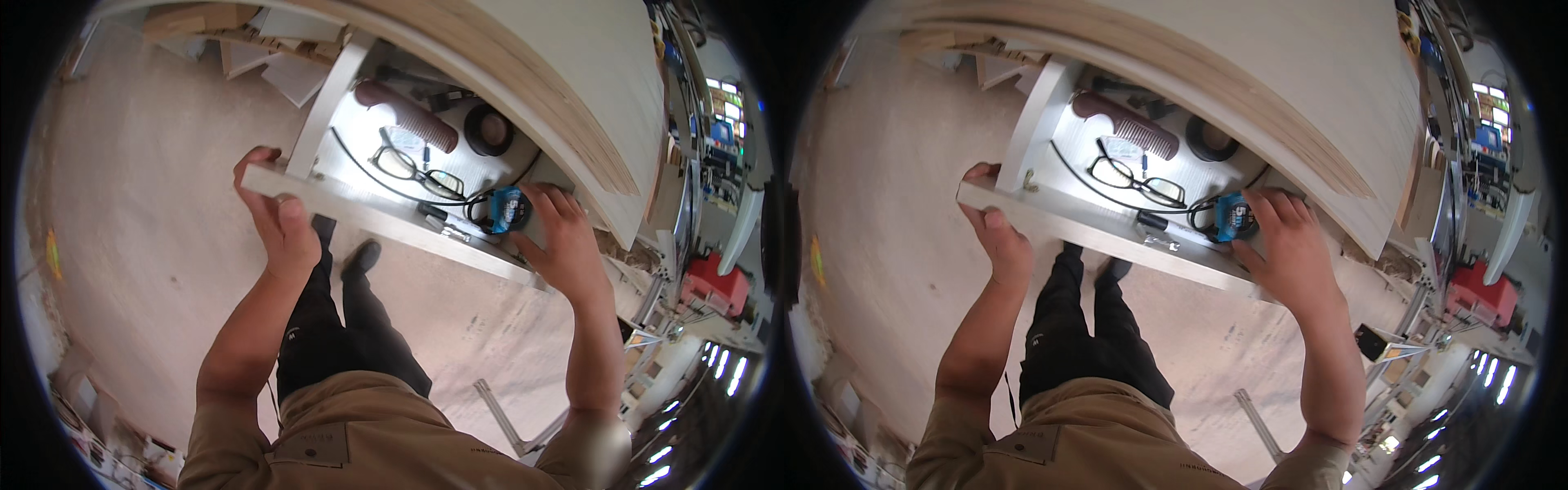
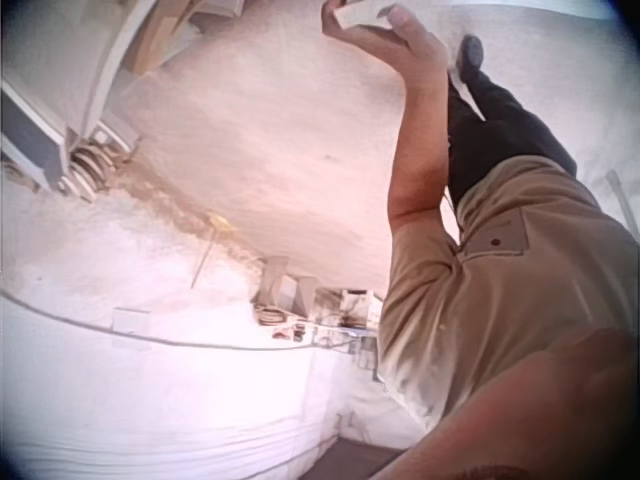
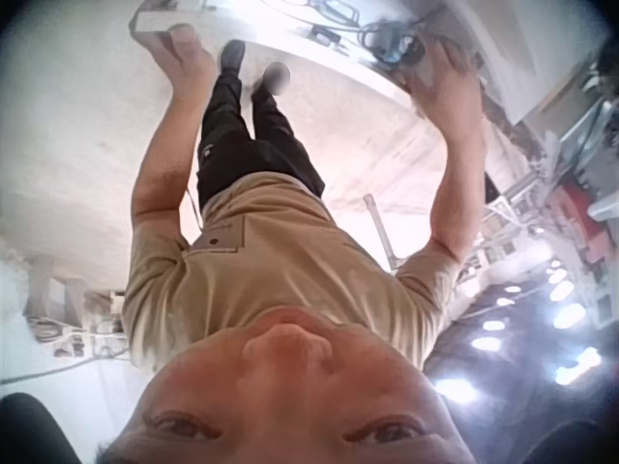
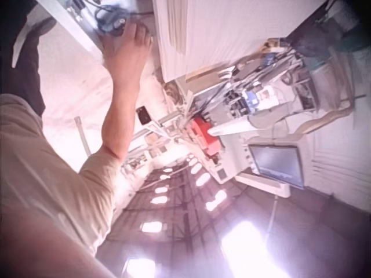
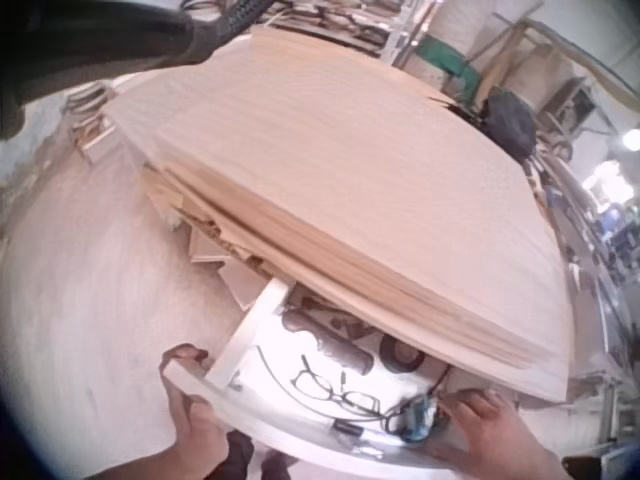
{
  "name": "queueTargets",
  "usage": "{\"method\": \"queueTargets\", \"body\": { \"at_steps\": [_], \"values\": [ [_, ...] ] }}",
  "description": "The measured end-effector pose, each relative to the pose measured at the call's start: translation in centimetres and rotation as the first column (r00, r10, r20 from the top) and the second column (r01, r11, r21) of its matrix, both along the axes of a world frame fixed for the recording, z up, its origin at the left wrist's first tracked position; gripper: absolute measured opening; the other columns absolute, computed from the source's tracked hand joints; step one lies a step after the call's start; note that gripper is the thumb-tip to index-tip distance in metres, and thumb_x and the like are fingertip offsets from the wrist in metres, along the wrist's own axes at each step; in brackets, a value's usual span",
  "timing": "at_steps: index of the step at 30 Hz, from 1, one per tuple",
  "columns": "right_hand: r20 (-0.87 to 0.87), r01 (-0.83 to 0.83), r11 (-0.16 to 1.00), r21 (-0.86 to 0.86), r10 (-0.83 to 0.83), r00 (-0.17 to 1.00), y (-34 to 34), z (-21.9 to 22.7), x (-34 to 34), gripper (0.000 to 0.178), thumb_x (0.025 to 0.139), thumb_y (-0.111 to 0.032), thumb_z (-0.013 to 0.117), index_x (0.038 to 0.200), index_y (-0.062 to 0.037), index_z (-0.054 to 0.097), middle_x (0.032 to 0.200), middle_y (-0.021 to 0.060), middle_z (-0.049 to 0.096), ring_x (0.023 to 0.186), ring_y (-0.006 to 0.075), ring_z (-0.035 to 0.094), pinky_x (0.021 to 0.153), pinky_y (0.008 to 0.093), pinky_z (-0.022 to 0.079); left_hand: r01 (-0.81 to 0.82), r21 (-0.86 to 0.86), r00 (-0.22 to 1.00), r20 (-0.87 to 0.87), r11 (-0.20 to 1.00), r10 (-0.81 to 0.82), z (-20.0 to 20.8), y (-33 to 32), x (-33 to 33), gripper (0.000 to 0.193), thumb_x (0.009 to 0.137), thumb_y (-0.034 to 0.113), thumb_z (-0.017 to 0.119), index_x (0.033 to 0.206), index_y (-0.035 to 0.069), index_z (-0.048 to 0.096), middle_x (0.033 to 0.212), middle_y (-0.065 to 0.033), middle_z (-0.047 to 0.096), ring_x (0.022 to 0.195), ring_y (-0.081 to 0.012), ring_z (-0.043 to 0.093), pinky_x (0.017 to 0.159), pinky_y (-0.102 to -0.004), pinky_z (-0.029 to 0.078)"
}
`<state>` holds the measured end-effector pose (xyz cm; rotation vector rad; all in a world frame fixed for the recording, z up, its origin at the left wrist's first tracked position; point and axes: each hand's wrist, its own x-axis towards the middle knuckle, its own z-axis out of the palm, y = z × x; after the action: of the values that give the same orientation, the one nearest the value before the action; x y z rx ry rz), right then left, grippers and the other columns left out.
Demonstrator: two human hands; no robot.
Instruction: The person picks up and stacks several rectangular wood panels on a workbench, then carries them across the workshop to a conveyor system. The person places the panels one by one onto the conveyor rollers.
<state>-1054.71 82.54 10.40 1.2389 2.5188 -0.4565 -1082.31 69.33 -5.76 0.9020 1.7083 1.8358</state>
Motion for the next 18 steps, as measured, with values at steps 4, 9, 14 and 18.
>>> {"method": "queueTargets", "body": {
  "at_steps": [4,9,14,18],
  "values": [
    [-0.086,-0.005,0.999,0.044,0.009,0.996,-1.9,0.9,-0.2,0.045,0.077,-0.006,0.072,0.119,-0.0015,0.058,0.119,0.0186,0.060,0.116,0.0372,0.054,0.098,0.0450,0.043,0.002,0.001,0.998,-0.058,1.000,-0.002,1.7,-0.5,-0.8,0.064,0.089,0.034,0.059,0.133,-0.002,0.031,0.127,-0.0159,0.037,0.117,-0.0235,0.038,0.102,-0.0382,0.030],
    [-0.248,0.056,0.991,0.121,-0.024,0.969,-4.8,1.3,-1.2,0.030,0.081,-0.005,0.069,0.109,0.0000,0.062,0.110,0.0178,0.063,0.106,0.0356,0.060,0.092,0.0409,0.047,-0.026,0.189,0.952,-0.295,0.982,0.082,2.5,-3.0,-1.8,0.054,0.082,0.017,0.064,0.126,-0.003,0.039,0.125,-0.0188,0.040,0.115,-0.0279,0.042,0.100,-0.0388,0.033],
    [-0.359,0.075,0.970,0.233,0.015,0.933,-8.5,0.8,-1.5,0.022,0.077,0.003,0.064,0.099,0.0011,0.062,0.096,0.0163,0.064,0.088,0.0336,0.061,0.078,0.0383,0.049,0.107,0.113,0.983,-0.162,0.988,-0.088,3.8,-6.7,0.8,0.040,0.075,0.007,0.065,0.111,-0.003,0.051,0.111,-0.0197,0.051,0.100,-0.0285,0.051,0.087,-0.0363,0.042],
    [-0.474,0.137,0.977,0.161,-0.045,0.879,-11.9,0.0,-1.2,0.019,0.076,0.006,0.063,0.094,0.0010,0.062,0.087,0.0161,0.063,0.078,0.0319,0.062,0.072,0.0356,0.050,0.283,0.064,0.959,-0.035,0.957,-0.281,3.6,-8.3,3.5,0.030,0.075,0.005,0.068,0.103,0.000,0.056,0.101,-0.0175,0.056,0.083,-0.0305,0.058,0.074,-0.0341,0.048]
  ]
}}
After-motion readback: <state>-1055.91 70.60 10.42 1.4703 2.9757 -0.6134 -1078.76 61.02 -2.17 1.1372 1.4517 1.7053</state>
